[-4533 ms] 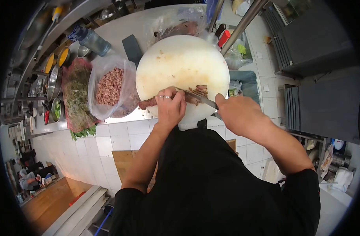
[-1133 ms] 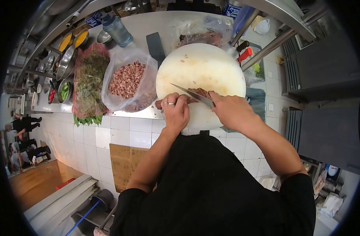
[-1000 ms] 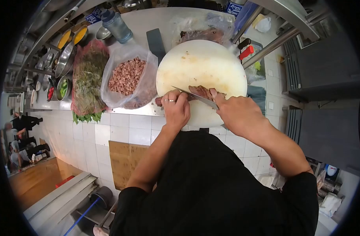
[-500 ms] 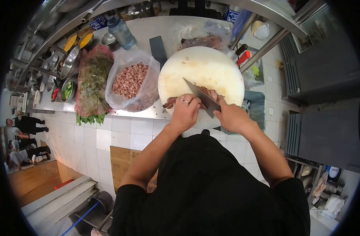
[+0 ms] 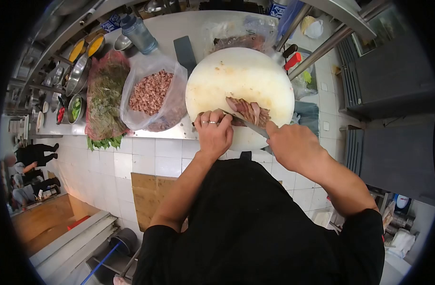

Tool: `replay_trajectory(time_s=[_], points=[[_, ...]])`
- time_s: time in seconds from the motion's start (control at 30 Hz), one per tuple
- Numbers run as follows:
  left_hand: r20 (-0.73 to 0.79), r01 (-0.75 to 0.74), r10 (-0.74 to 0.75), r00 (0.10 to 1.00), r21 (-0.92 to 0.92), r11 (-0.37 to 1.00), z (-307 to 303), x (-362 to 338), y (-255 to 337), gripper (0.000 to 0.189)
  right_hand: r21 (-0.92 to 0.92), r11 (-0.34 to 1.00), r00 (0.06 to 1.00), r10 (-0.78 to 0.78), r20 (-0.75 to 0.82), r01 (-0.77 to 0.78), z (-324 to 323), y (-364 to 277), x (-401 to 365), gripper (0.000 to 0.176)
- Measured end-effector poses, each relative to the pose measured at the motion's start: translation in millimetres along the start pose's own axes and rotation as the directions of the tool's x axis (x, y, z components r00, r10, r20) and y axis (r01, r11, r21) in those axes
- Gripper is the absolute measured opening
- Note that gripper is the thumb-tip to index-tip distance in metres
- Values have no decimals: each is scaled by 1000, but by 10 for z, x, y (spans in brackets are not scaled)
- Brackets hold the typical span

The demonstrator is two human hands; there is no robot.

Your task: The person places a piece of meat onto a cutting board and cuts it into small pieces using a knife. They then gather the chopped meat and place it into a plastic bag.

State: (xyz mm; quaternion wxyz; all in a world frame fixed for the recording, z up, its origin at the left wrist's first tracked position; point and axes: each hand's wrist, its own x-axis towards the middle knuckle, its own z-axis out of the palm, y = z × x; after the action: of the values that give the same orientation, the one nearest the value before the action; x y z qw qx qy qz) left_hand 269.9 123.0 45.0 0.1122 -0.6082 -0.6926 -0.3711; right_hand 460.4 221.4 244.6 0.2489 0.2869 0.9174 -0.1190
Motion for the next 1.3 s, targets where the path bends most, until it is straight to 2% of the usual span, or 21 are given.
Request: replay_trajectory(time_s=[0.1, 0.17, 0.3, 0.37, 0.5, 0.57, 0.6, 0.67, 0.8, 0.9, 0.97, 1.1, 1.17, 1.2, 1.3], points=[[34, 28, -27, 999, -22, 999, 88, -83, -84, 28, 60, 998, 999, 8, -43, -6, 189, 15, 228, 20], [9, 1, -1, 1000, -38, 999, 43, -20, -55, 25, 117, 992, 989, -23, -144, 40, 560, 117, 498, 33], [-9, 20, -20, 1000, -69, 997, 88, -127, -95, 23, 176, 983, 975, -17, -221, 57, 409, 210, 462, 35], [-11, 51, -52, 999, -89, 995, 110, -112, -109, 23, 55, 998, 994, 1, -111, 5, 168, 91, 294, 61], [-13, 69, -71, 997, -92, 993, 88, -101, -86, 21, 28, 999, 1000, -26, -10, 26, -56, -3, 64, 57], [-21, 66, -68, 997, -89, 994, 92, -87, -93, 21, 50, 998, 1000, -22, -20, 23, 29, -1, 113, 33], [-18, 62, -64, 998, -98, 993, 94, -80, -104, 21, 50, 998, 1000, -28, -13, 29, 182, 6, 232, 33], [-20, 61, -63, 998, -104, 993, 70, -99, -100, 21, 93, 992, 989, -73, -131, 86, 572, 51, 539, 34], [-48, 59, -68, 997, -163, 985, 46, -90, -139, 17, 133, 988, 973, -51, -225, 83, 500, 157, 583, 34], [-77, 79, -96, 992, -208, 975, 32, -44, -155, 17, 78, 993, 963, -64, -262, 88, 173, 43, 341, 35], [-82, 98, -118, 990, -214, 972, 18, -53, -147, 17, 61, 997, 995, -32, -97, 38, -27, -66, 170, 37], [-96, 73, -94, 991, -208, 975, 39, -35, -166, 16, 29, 1000, 1000, -10, 12, 9, 47, -136, 215, 31], [-102, 77, -99, 990, -200, 977, 26, -78, -156, 15, 160, 987, 998, -1, -70, 12, 271, -128, 439, 40], [-95, 80, -101, 990, -206, 975, 28, -87, -158, 15, 159, 987, 997, 0, -72, 12, 356, -104, 512, 40], [-98, 65, -90, 991, -235, 970, 6, -30, -207, 16, 161, 986, 977, -11, -212, 46, 487, 29, 710, 42]])
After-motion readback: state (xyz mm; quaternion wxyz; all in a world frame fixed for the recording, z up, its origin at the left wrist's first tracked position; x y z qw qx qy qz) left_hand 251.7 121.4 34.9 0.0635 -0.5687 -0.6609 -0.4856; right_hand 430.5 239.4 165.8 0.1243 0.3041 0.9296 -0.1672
